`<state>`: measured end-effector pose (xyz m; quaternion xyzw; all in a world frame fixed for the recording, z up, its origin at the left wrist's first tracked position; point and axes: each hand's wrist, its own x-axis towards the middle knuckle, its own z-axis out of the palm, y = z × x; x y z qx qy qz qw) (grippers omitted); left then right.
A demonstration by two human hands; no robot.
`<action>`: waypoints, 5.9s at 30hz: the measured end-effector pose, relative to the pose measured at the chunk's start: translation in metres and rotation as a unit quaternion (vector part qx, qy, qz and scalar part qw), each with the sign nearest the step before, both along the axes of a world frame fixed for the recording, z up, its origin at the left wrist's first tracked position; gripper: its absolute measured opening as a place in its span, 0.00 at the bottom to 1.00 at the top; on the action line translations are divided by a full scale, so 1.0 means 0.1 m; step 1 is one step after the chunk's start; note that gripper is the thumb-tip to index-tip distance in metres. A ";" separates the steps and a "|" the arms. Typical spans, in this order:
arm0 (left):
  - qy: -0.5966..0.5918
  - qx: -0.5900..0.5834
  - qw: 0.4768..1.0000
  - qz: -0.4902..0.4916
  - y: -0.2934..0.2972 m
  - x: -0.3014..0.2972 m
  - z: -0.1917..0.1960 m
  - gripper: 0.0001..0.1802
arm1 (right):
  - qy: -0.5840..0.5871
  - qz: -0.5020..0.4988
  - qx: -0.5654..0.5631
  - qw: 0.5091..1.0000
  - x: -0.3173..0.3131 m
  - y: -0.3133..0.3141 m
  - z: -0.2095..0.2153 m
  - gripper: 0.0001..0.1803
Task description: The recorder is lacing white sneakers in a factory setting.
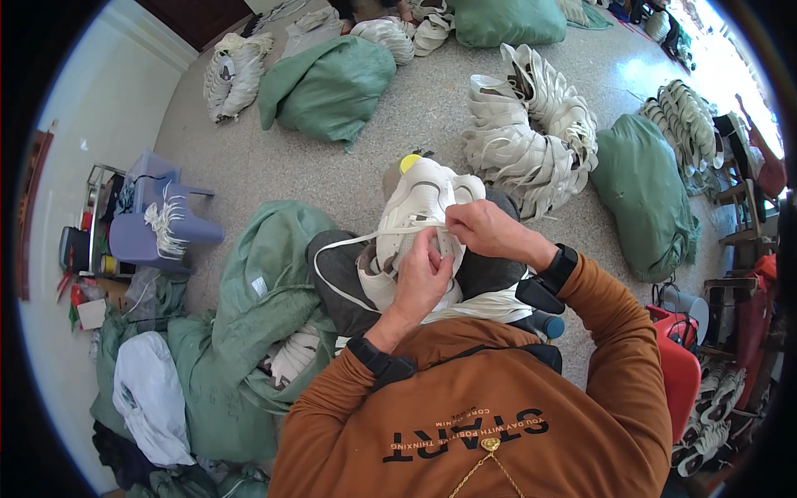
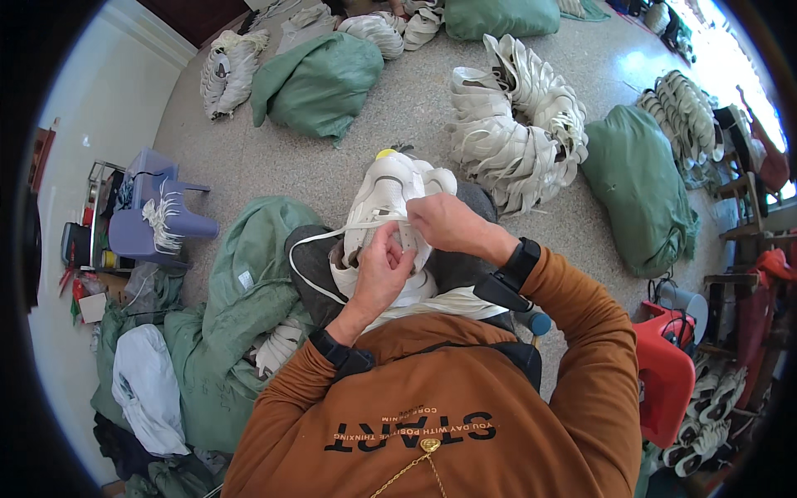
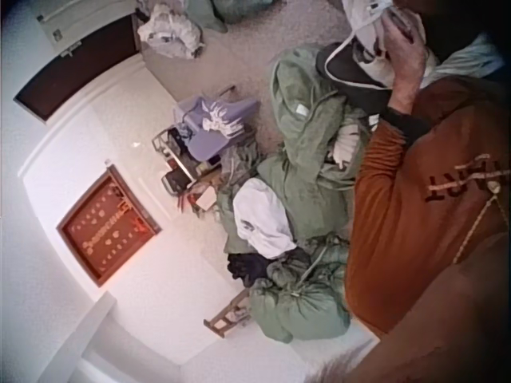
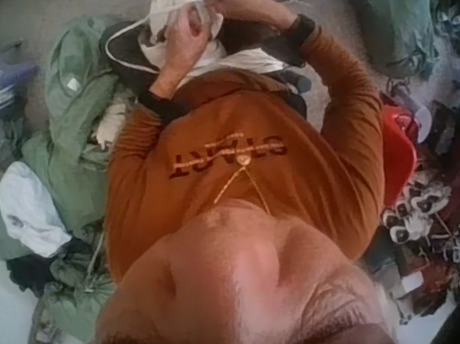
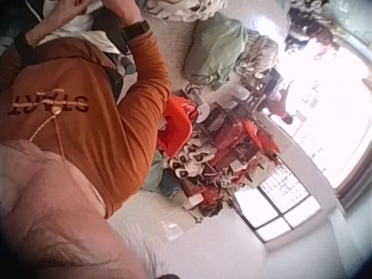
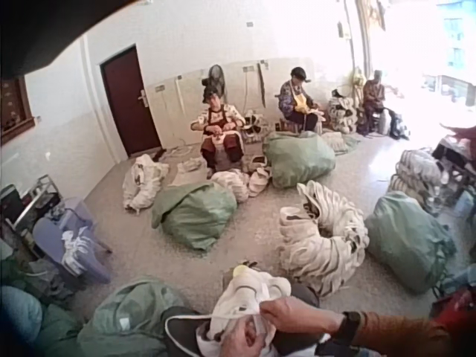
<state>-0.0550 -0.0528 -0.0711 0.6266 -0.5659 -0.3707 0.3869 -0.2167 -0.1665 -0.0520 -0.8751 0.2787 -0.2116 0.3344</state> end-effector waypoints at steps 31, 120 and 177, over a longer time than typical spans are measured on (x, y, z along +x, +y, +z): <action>0.129 0.091 0.983 -0.092 -0.02 0.19 0.12 0.16 | -0.050 -0.135 0.109 0.984 0.06 0.46 -0.11 0.13; -0.268 0.210 0.873 -0.350 1.11 1.60 0.45 0.13 | -0.058 -0.115 0.045 0.991 0.03 0.46 -0.19 0.21; -0.065 -0.033 0.996 -0.057 -0.58 0.90 0.19 0.06 | -0.221 -0.347 0.281 0.867 -0.90 0.38 -0.56 0.09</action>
